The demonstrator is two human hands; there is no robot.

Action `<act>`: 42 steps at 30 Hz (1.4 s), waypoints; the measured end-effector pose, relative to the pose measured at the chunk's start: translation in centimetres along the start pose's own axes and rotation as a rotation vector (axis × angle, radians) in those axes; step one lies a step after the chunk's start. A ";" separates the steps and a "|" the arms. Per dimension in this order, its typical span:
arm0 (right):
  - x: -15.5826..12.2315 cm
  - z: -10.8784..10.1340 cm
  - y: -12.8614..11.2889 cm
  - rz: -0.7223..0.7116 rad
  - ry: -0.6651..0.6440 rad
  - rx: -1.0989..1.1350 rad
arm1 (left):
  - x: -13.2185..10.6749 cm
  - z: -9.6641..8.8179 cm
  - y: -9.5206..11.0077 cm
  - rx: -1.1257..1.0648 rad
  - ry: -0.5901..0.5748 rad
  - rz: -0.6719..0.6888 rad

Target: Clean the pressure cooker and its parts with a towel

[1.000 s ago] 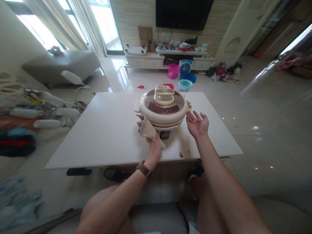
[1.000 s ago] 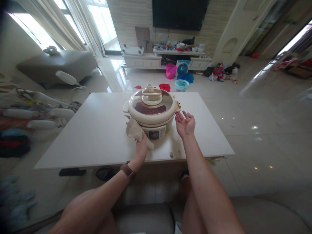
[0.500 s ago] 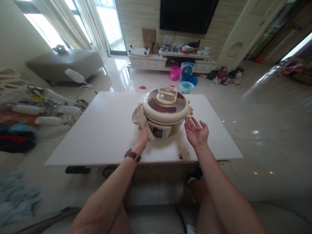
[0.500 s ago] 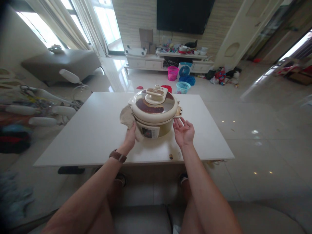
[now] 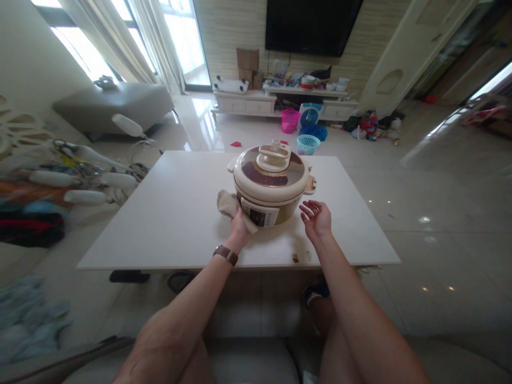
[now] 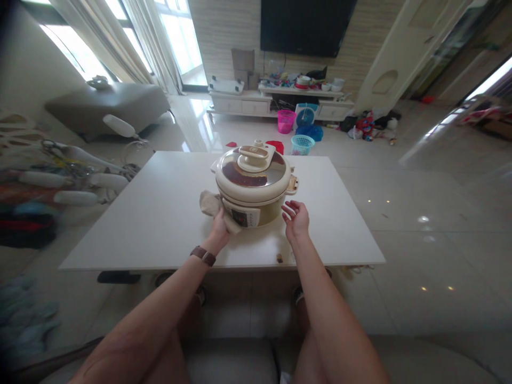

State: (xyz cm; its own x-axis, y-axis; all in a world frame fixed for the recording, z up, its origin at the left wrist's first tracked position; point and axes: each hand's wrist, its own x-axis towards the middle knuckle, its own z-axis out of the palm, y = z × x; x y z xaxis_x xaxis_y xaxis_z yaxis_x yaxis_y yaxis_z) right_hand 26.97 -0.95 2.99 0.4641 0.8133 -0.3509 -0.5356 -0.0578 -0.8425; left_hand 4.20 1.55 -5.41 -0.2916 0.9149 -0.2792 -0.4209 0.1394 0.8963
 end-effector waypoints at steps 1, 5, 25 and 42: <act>0.0 0.0 0.0 -0.006 -0.007 -0.011 | 0.4 0.2 1.0 -0.026 0.014 -0.030; -0.4 0.0 -0.7 -0.005 0.013 -0.012 | 1.1 0.7 5.4 -0.103 0.078 0.097; -1.1 -0.2 -1.4 0.034 0.039 0.030 | -1.1 1.6 9.8 0.403 -0.138 0.702; -1.7 1.8 -1.8 0.068 0.025 0.062 | -13.2 2.2 -2.7 0.213 -0.013 0.079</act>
State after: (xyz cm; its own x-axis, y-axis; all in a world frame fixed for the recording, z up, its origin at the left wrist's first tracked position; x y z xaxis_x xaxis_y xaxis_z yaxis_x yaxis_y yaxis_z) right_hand 25.92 -1.16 5.82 0.4423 0.7937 -0.4176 -0.6087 -0.0763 -0.7897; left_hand 11.07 -10.06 -3.40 -0.3050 0.9308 -0.2016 -0.2057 0.1423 0.9682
